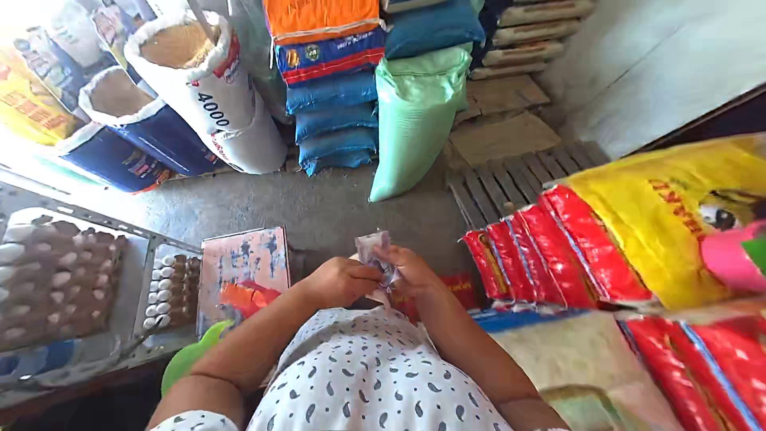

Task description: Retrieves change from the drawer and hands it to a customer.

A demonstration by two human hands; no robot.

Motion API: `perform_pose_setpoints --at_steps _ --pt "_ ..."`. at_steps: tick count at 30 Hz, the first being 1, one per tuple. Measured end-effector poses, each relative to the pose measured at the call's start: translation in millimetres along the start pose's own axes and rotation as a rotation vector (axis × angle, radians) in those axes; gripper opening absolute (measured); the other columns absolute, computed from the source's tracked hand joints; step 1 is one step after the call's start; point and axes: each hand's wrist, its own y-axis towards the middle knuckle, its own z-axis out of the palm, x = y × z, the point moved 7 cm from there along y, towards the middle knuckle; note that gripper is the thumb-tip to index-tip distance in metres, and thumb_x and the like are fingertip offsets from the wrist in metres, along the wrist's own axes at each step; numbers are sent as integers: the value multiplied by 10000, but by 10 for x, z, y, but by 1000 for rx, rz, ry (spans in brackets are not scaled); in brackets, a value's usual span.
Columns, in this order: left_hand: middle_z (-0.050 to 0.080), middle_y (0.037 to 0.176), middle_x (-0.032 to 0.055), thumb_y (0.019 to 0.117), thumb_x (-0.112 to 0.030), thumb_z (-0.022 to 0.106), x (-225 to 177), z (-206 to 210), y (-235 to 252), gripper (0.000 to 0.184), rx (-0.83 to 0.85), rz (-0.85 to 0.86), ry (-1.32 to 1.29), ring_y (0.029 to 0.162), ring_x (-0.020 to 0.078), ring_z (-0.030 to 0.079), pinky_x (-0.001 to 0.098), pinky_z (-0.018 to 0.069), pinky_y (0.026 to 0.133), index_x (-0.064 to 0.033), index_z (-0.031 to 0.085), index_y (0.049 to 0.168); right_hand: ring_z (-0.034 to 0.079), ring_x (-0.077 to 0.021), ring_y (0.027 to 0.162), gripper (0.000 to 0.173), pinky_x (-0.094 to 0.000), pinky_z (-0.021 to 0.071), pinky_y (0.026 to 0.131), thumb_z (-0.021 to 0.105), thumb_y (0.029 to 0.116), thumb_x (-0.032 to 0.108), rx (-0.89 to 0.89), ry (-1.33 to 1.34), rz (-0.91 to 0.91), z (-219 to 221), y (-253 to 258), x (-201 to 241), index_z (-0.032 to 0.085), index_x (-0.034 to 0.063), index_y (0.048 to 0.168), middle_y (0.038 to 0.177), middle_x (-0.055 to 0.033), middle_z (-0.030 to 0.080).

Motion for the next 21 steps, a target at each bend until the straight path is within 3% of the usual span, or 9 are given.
perform_pose_setpoints --at_steps 4,6,8,10,13,15,17,19,21 --pt "765 1115 103 1009 -30 545 946 -399 253 228 93 -3 -2 981 213 746 358 605 854 -37 752 913 701 -136 819 306 -323 608 783 449 1102 216 59 -34 -6 163 1069 664 609 -33 1182 909 -86 711" --pt "765 1103 115 976 -6 552 1458 -641 278 215 61 -77 -84 1008 205 741 347 596 887 -33 758 920 699 -139 820 255 -320 604 781 473 1092 182 69 -43 3 309 1589 968 610 -26 1143 904 -84 706" --pt "767 1066 135 926 15 575 2028 -957 225 200 -29 -238 -229 1034 184 730 315 571 941 -3 774 939 699 -138 834 207 -316 602 788 499 1082 149 95 -71 38 512 2143 1218 602 -21 1137 920 -81 702" --pt "760 1019 117 929 -32 663 2595 -1306 37 127 -161 -530 -378 1001 108 707 271 560 929 24 773 958 697 -144 833 221 -320 601 785 507 1077 144 136 -141 71 731 2710 1380 605 -39 1155 929 -89 702" --pt "727 929 1 948 -58 640 3313 -1823 -512 128 -572 -1050 -513 766 7 654 214 567 714 11 730 1008 696 -150 827 265 -336 610 777 506 1078 150 207 -293 114 1107 3508 1619 586 -73 1196 958 -112 694" --pt "719 849 -11 974 -70 643 3646 -2165 -926 86 -983 -1302 -536 708 47 664 253 579 672 -12 692 1014 682 -140 803 272 -323 600 756 540 1066 160 263 -405 153 1446 3975 1788 595 -68 1203 942 -106 687" --pt "718 856 43 982 -62 659 3849 -2495 -1280 110 -1319 -1461 -450 701 98 674 286 584 659 8 663 1066 681 -136 793 252 -315 599 745 568 1054 154 326 -481 212 1841 4378 1917 600 -52 1195 931 -98 686" --pt "713 846 45 980 -77 673 3928 -2784 -1580 130 -1496 -1549 -299 654 93 643 273 555 610 -4 662 1087 694 -155 799 224 -328 609 751 570 1051 134 406 -517 273 2273 4709 1944 613 -53 1166 926 -111 694" --pt "703 815 23 1004 -88 642 3966 -3129 -1798 109 -1642 -1510 -244 614 68 614 246 533 578 -25 675 1086 696 -151 785 202 -325 611 744 569 1051 126 503 -551 293 2793 5029 1949 632 -50 1126 900 -104 700"
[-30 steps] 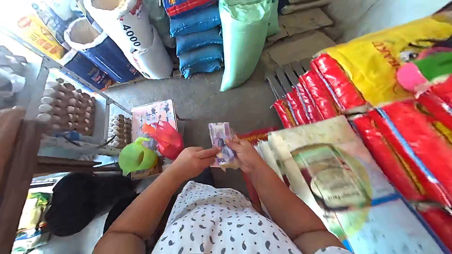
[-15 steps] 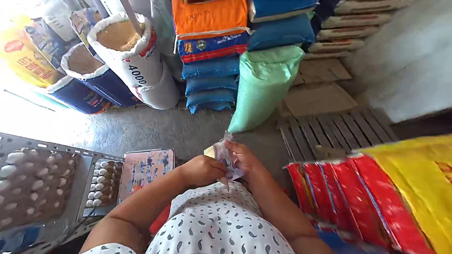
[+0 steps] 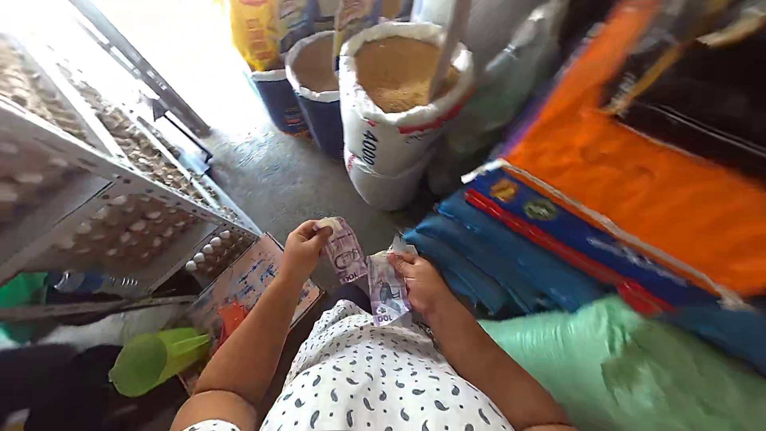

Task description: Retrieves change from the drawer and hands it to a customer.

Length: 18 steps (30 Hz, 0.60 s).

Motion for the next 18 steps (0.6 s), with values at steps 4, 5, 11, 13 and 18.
perform_pose_setpoints --at_steps 4,5,11,13,18 --pt "689 779 9 1071 -123 442 -302 -288 529 222 124 -47 -452 618 48 636 205 547 561 -102 661 1041 695 -143 777 195 -322 611 748 557 1054 121 160 -44 -10 563 926 564 638 -48 1111 879 -90 703" --pt "655 786 6 1059 -140 423 -320 -347 689 227 175 -61 -472 609 45 602 194 510 536 -116 645 1019 690 -142 772 191 -322 608 747 557 1053 118 195 -45 -14 726 1151 674 639 -47 1104 872 -89 700" --pt "730 819 -4 940 -97 691 -516 -568 1827 42 133 -146 -118 649 42 647 208 519 561 -67 679 967 705 -153 801 196 -335 615 763 548 1057 109 343 -42 -20 1854 2307 1309 652 -45 1119 908 -100 717" --pt "712 773 1 920 -74 719 -677 -791 2203 55 -19 -93 -126 625 45 632 215 519 562 -50 674 899 705 -150 809 197 -334 614 769 537 1059 102 397 -39 -5 2236 2644 1499 638 -42 1149 920 -96 714" --pt "711 784 -11 897 -32 741 -1148 -1578 3092 36 -348 172 -32 654 37 634 218 543 620 -39 710 882 724 -193 823 328 -366 624 777 521 1081 247 525 -36 116 3218 3487 1912 608 -60 1157 921 -134 720"
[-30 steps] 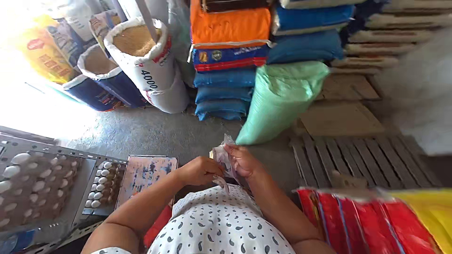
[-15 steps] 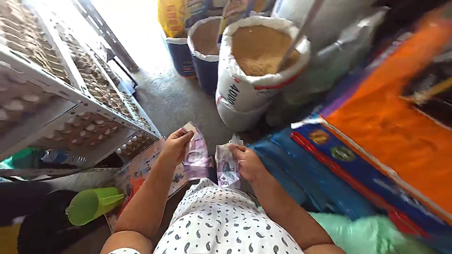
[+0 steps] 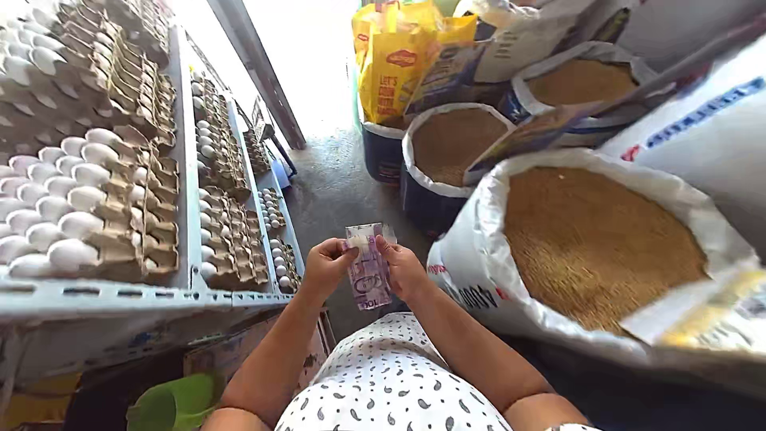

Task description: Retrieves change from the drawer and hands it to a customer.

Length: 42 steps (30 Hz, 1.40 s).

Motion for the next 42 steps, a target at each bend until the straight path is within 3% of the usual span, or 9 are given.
perform_pose_setpoints --at_steps 3,6,10,19,22,24,27,33,42 --pt "725 902 4 889 -88 755 -77 -270 705 100 -43 132 185 694 21 627 215 546 647 -50 699 816 717 -182 807 243 -353 622 764 520 1076 151 59 -57 33 278 744 304 616 -61 1145 905 -124 714" --pt "687 816 -43 888 -152 755 -20 -534 1408 124 -55 110 266 655 -2 577 202 510 621 -68 706 811 710 -168 841 187 -347 617 782 538 1035 36 182 -123 38 539 1514 571 616 -47 1183 967 -110 713" --pt "732 845 20 894 -62 722 -15 -886 2282 76 -178 -91 -77 711 81 678 262 579 649 -23 710 958 702 -132 814 190 -316 609 755 551 1010 -10 310 -215 127 1004 2429 967 617 -31 1187 953 -75 714" --pt "678 755 33 847 42 741 -222 -1628 4466 189 -374 -120 -192 691 111 662 289 575 665 -50 576 834 684 -151 798 255 -345 596 720 456 956 -27 377 -226 171 1879 4505 1939 638 -5 1132 918 -86 698" --pt "705 869 77 860 39 736 -253 -1904 5372 330 -316 -140 -149 767 138 693 316 601 733 5 570 1144 678 -114 745 192 -307 588 686 446 1004 125 393 -94 157 2157 5223 2206 615 58 1068 833 -37 689" --pt "723 967 110 884 35 716 -279 -2070 5982 441 -245 -159 -161 834 156 708 334 608 787 25 568 1299 712 -171 864 273 -368 616 799 586 980 170 452 -114 90 2366 5688 2385 608 0 1193 962 -101 719" --pt "728 907 97 889 59 681 -440 -2251 6896 280 -189 -182 -224 774 136 696 297 597 706 46 632 1164 723 -201 893 360 -380 625 831 752 900 71 329 -221 3 2643 6379 2738 615 -56 1208 1021 -140 719" --pt "686 775 41 894 71 676 -876 -2433 8611 124 -31 -165 -172 595 57 581 206 481 544 2 659 996 720 -158 825 200 -356 622 788 693 940 65 264 -306 -62 2892 7647 3467 667 -35 1112 930 -93 733" --pt "680 811 38 925 62 643 -1586 -2833 11074 177 -99 7 2 575 49 543 200 461 526 -1 668 1088 706 -119 810 151 -317 604 794 649 992 92 258 -259 -124 3236 9453 4787 664 -47 1049 885 -67 726"
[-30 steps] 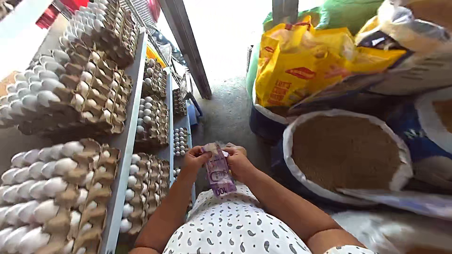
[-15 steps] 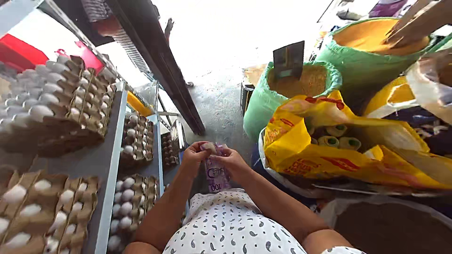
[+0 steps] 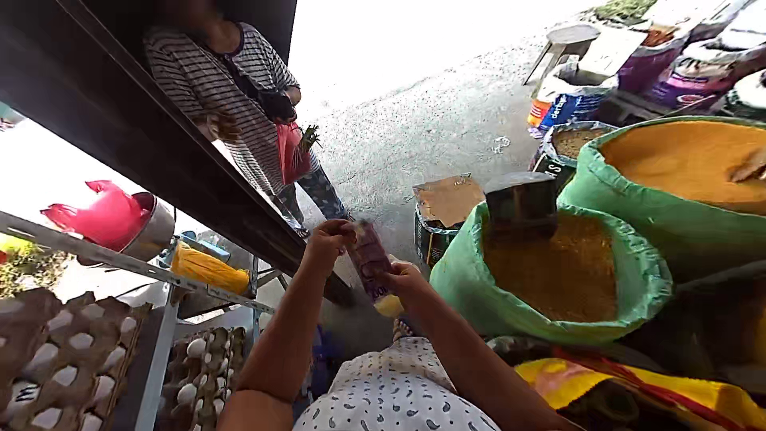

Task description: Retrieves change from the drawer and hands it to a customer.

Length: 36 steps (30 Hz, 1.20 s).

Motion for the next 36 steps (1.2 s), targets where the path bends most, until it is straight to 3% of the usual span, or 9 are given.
perform_pose_setpoints --at_steps 3,10,13,16,19,26,30,34,36 --pt "687 807 58 924 71 654 -99 -97 557 185 -69 -82 -21 557 50 517 197 437 517 21 687 1099 700 -117 807 118 -306 600 786 650 989 66 -17 31 5 -117 494 271 665 -44 1030 881 -63 720" --pt "666 783 34 943 28 659 -316 -367 1573 100 -243 -37 -103 531 42 494 189 426 491 0 693 1032 682 -120 818 163 -304 585 788 682 974 98 -70 24 -19 -308 1586 874 668 -48 1046 904 -79 714" --pt "663 789 36 958 3 660 -454 -542 1959 67 -381 29 -157 526 47 496 191 421 477 1 689 1019 505 -17 613 111 -197 437 588 663 985 96 -75 -34 -39 -279 2048 1089 667 -13 1008 784 11 626" --pt "644 765 44 971 5 636 -466 -666 2245 48 -497 69 -301 489 51 470 186 394 439 -1 671 1004 516 -17 632 97 -186 446 606 639 1001 84 -42 -58 -43 -180 2433 1295 668 -9 1004 795 11 629" --pt "612 705 25 967 22 624 -390 -780 2461 59 -597 117 -431 471 44 457 183 384 423 -25 652 944 556 -22 661 131 -182 456 610 638 1012 118 -65 -57 -48 -94 2769 1469 683 -5 1001 821 -8 663" --pt "622 724 4 986 16 583 -259 -991 2720 101 -723 207 -544 496 33 483 175 407 448 -44 658 1019 656 -116 782 179 -285 558 754 622 1025 149 -41 -9 -79 31 3461 1631 689 -17 1011 862 -69 694" --pt "655 756 -3 980 19 586 -286 -1168 2800 138 -744 268 -535 510 26 503 178 425 458 -62 684 1033 669 -120 794 174 -285 567 755 595 1036 134 59 -6 -28 168 3776 1715 681 -17 1054 884 -72 702" --pt "656 775 -2 999 -29 608 -293 -1359 2823 90 -762 216 -437 532 26 510 178 435 477 -59 679 1045 689 -139 845 208 -291 579 763 578 1045 129 140 -17 57 294 4044 1724 665 -29 1149 974 -95 718" --pt "626 738 -9 1011 -54 601 -272 -1443 2845 79 -777 175 -438 519 26 483 179 414 468 -66 677 1026 666 -98 785 191 -244 554 702 577 1047 139 188 -36 100 363 4126 1732 665 -9 1128 946 -65 716"
